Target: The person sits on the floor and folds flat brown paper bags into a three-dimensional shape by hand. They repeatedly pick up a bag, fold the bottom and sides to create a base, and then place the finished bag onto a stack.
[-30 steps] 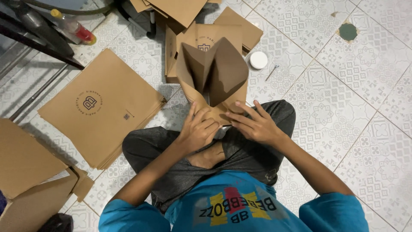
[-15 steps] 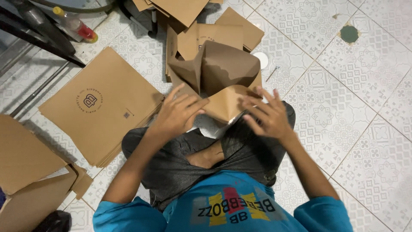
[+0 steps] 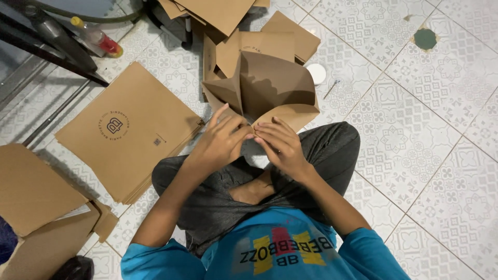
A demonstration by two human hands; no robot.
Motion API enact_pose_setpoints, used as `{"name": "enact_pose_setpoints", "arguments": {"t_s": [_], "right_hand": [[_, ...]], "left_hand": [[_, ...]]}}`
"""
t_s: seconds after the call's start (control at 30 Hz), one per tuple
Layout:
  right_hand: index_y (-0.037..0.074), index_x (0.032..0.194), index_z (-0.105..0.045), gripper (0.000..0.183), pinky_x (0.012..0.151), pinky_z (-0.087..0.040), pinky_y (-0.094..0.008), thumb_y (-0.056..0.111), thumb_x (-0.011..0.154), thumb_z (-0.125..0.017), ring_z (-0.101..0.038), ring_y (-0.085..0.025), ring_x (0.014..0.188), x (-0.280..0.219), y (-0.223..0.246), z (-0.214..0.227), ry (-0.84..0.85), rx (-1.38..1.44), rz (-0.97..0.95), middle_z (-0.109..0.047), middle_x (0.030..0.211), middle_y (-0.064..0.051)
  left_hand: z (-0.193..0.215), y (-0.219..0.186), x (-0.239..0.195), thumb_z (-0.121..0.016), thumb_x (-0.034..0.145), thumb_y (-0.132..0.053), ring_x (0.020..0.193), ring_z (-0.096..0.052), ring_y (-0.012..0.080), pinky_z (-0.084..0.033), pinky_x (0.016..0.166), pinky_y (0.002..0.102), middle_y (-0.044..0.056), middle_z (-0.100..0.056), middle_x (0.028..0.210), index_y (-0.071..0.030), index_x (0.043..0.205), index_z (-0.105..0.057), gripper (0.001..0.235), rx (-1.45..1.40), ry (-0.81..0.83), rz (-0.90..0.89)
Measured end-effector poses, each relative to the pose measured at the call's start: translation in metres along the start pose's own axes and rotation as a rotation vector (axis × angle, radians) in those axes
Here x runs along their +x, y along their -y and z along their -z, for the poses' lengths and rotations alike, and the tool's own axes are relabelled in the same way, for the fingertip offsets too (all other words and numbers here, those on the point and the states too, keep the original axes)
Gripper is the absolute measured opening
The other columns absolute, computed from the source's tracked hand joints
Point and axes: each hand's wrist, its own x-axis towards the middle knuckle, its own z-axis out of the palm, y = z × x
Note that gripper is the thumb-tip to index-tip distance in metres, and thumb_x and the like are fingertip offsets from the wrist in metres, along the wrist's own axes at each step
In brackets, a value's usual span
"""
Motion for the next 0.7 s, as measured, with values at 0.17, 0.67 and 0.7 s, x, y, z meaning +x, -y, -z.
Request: {"name": "enact_pose_setpoints", "arguments": {"t_s": [0.17, 0.67, 0.7], "right_hand": [[0.000, 0.100, -0.078, 0.013, 0.101, -0.053, -0.050, 0.000, 0.087, -0.077, -0.076, -0.036, 0.100, 0.011, 0.010, -0.001, -0.050, -0.008, 0.062, -0.079, 0.105, -0.014], [0.000, 0.106, -0.076, 0.017, 0.113, -0.041, -0.048, 0.007, 0.097, -0.064, -0.067, -0.040, 0.119, -0.051, -0.032, 0.015, -0.074, -0.315, 0.188, -0.074, 0.123, -0.018], [-0.001, 0.105, -0.076, 0.017, 0.113, -0.041, -0.049, 0.007, 0.097, -0.064, -0.066, -0.042, 0.120, -0.054, -0.031, 0.012, -0.101, -0.316, 0.158, -0.074, 0.123, -0.020]], "left_hand": [[-0.019, 0.004, -0.001, -0.067, 0.094, -0.002, 0.086, -0.069, 0.0288, -0.038, 0.112, 0.062, 0.009, -0.066, 0.085, -0.003, 0.088, -0.071, 0.007, 0.111, -0.097, -0.137], [-0.036, -0.002, -0.014, -0.076, 0.092, -0.019, 0.111, -0.065, 0.0320, -0.026, 0.114, 0.075, 0.004, -0.068, 0.088, -0.012, 0.080, -0.070, 0.015, 0.296, -0.305, -0.076], [-0.039, -0.003, -0.015, -0.078, 0.091, -0.022, 0.115, -0.064, 0.0328, -0.028, 0.113, 0.075, 0.004, -0.070, 0.093, -0.013, 0.080, -0.072, 0.015, 0.313, -0.349, -0.044]]}}
